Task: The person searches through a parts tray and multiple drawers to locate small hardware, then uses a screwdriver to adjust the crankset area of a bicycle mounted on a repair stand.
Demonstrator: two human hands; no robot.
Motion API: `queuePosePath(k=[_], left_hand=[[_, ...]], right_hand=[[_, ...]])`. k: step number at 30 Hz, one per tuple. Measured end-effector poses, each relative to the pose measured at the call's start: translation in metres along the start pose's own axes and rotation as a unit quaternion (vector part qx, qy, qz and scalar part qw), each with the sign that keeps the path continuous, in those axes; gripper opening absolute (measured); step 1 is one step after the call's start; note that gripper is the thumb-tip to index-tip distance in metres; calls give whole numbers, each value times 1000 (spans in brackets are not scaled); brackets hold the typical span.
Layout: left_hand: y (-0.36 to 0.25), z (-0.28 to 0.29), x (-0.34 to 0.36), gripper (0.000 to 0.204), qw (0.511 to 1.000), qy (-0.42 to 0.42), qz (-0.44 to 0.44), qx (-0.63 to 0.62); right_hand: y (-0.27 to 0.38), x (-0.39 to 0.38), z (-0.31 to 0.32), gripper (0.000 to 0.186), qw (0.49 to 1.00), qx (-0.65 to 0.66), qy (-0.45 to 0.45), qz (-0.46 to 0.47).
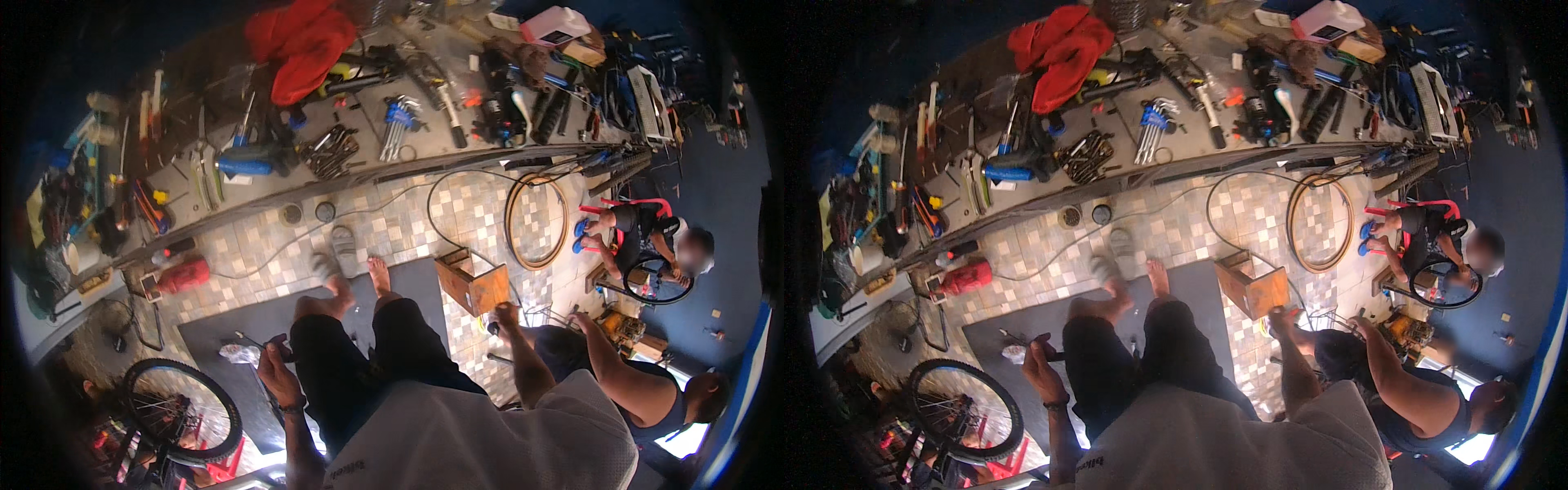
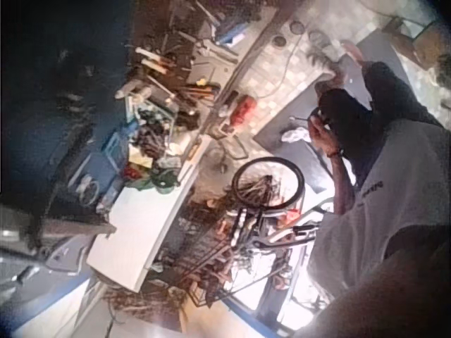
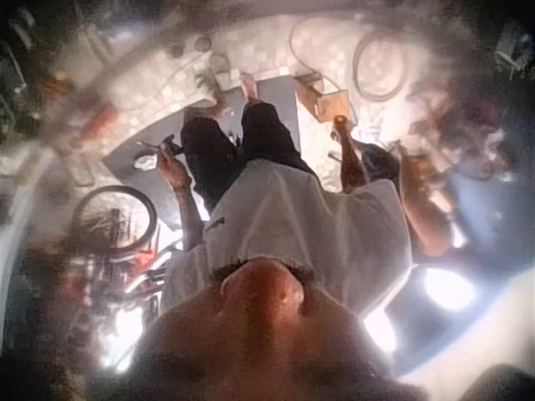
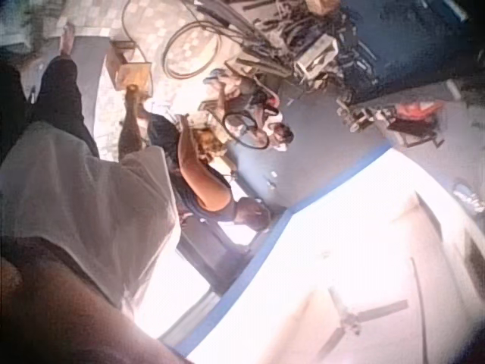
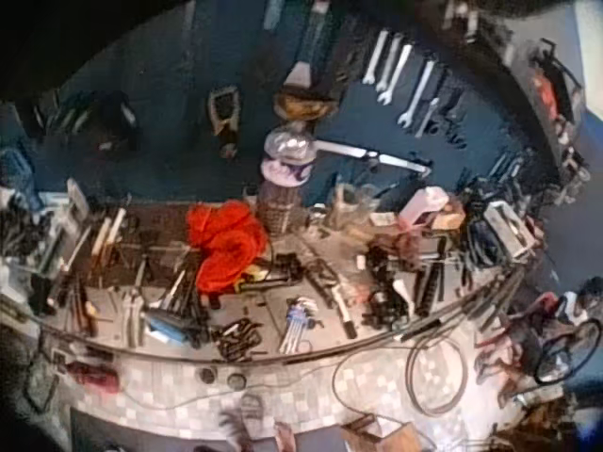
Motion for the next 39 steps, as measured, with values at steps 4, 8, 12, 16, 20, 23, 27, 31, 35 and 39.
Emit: queuePosePath(k=[4, 8, 12, 16, 20, 23, 27, 31, 35, 39], left_hand=[[-31, -4, 8, 45, 998, 41, -34, 16], [-79, -18, 43, 37, 989, 50, -135, 16], [-102, -9, 71, 35, 986, 60, -157, 2], [-101, -54, 77, 31, 985, 127, -95, -62], [-152, -78, 67, 30, 960, 157, -232, 12], [-151, -122, 49, 30, 957, 202, -209, -5], [-157, -184, 27, 30, 949, 274, -156, -16], [-180, -266, 14, 33, 921, 341, -188, -6], [-212, -363, -8, 35, 899, 362, -243, 38], [-234, -454, -45, 35, 903, 371, -208, 57]], right_hand=[[-2, -28, 36, 17, 803, 533, 226, -140], [-26, -70, -98, 20, 965, 225, 78, -112], [-20, -161, -241, 16, 966, 17, 218, -140], [-190, -235, -186, 28, 965, -213, 150, 8], [-63, -207, -251, 22, 967, -89, 207, -122], [-10, -163, -205, 27, 994, -29, 41, -93], [114, -37, -144, 51, 982, -87, -135, 96], [259, 96, -96, 34, 974, 98, -144, 145], [390, 178, -66, 58, 957, 244, -82, 137], [447, 247, -27, 97, 909, 405, -64, 70]])
Point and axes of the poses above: each hand's wrist, its own x-axis towards the middle knuckle, its own z-axis out of the back of the hand, y = z × x, the point moved 1 cm from there along x, towards the middle knuckle, and after that the axes turned 2 degrees about -z, right-handed, at the moved point
